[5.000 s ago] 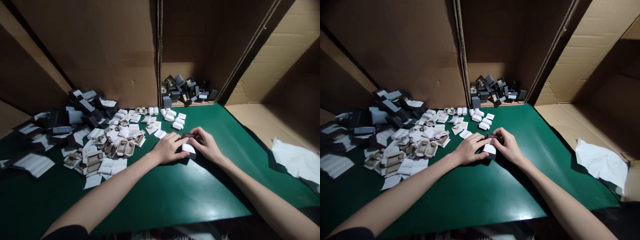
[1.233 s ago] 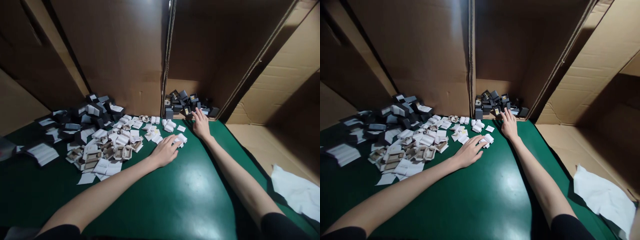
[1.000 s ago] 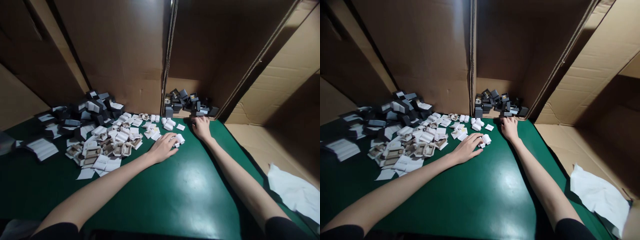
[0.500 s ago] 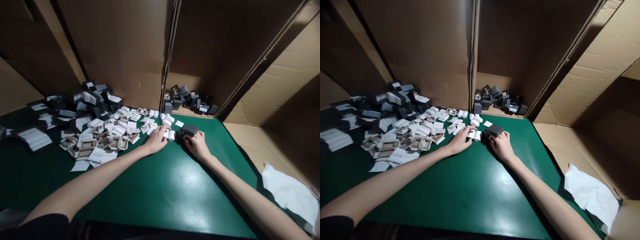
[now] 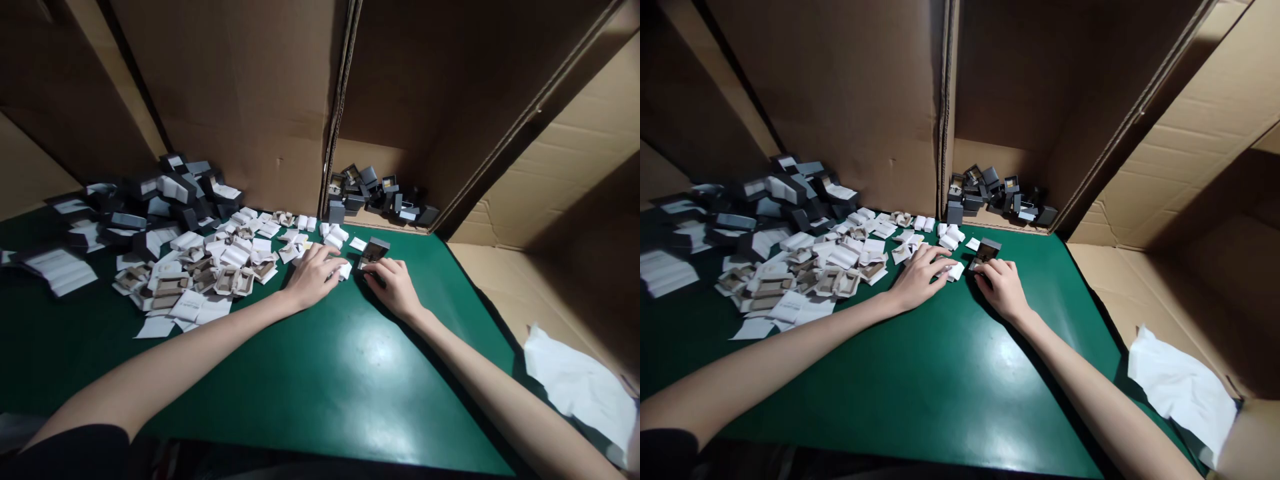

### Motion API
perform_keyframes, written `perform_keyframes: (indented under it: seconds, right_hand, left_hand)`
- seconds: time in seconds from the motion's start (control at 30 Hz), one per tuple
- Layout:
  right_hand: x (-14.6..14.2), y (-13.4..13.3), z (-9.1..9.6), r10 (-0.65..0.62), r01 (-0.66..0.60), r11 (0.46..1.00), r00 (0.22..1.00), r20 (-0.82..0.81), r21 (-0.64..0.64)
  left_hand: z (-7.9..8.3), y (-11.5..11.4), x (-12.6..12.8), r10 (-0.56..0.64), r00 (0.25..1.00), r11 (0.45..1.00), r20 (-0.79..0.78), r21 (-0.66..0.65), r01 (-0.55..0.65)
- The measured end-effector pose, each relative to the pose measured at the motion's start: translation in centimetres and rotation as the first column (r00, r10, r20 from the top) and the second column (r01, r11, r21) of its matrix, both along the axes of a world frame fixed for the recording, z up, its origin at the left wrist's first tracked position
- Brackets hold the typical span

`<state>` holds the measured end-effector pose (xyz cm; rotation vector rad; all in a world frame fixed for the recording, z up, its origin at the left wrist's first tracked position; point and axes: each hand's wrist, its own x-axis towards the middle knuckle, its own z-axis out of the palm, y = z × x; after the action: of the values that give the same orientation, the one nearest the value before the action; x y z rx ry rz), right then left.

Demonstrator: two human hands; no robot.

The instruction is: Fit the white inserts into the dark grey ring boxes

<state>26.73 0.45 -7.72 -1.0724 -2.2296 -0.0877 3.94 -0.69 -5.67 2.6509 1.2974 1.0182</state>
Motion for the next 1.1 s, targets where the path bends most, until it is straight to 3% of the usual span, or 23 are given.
perform_keyframes:
  seconds: [0.17, 0.33, 0.47, 0.53, 0.63, 0.77, 0.9, 1.0, 1.1]
  right_hand:
    - [-0.01, 0.0, 0.13, -0.012, 0.012, 1.0, 1.0, 0.023, 0.005]
    - [0.29, 0.27, 0.11, -0.064, 0.063, 0.998, 0.997, -0.033, -0.013]
    - [0.32, 0.26, 0.36, -0.066, 0.051, 0.996, 0.977, -0.204, -0.079]
    - [0.26, 0.18, 0.57, -0.069, 0.046, 0.995, 0.951, -0.3, -0.084]
    - [0.3, 0.2, 0.68, -0.082, 0.066, 0.996, 0.933, -0.351, -0.057]
    - [0.7, 0.63, 0.23, -0.104, 0.108, 0.994, 0.974, -0.202, 0.011]
    - [0.94, 0.87, -0.18, -0.124, 0.126, 0.991, 0.991, -0.056, 0.039]
    - [0.82, 0.71, -0.06, -0.035, 0.035, 0.999, 0.999, -0.027, 0.008]
    - [0.62, 0.43, 0.27, 0.119, -0.119, 0.992, 0.993, 0.002, -0.032]
  left_hand:
    - [-0.18, -0.21, 0.12, -0.045, 0.99, 0.999, -0.13, -0.015, 0.044]
    - [-0.1, -0.11, 0.02, -0.163, 0.982, 0.986, -0.097, -0.062, 0.157]
    - [0.1, -0.32, 0.05, -0.349, 0.93, 0.937, -0.118, -0.06, 0.344]
    - [0.19, -0.47, 0.11, -0.387, 0.911, 0.922, -0.145, -0.035, 0.386]
    - [0.27, -0.56, 0.15, -0.309, 0.937, 0.949, -0.164, 0.011, 0.315]
    - [0.09, -0.46, 0.13, -0.013, 0.992, 0.999, -0.123, 0.046, 0.019]
    - [-0.28, -0.41, 0.27, 0.257, 0.953, 0.966, -0.158, -0.003, -0.26]
    - [-0.37, -0.44, 0.37, 0.236, 0.95, 0.967, -0.206, -0.047, -0.251]
    - [-0.28, -0.45, 0.36, 0.053, 0.974, 0.996, -0.221, -0.058, -0.067]
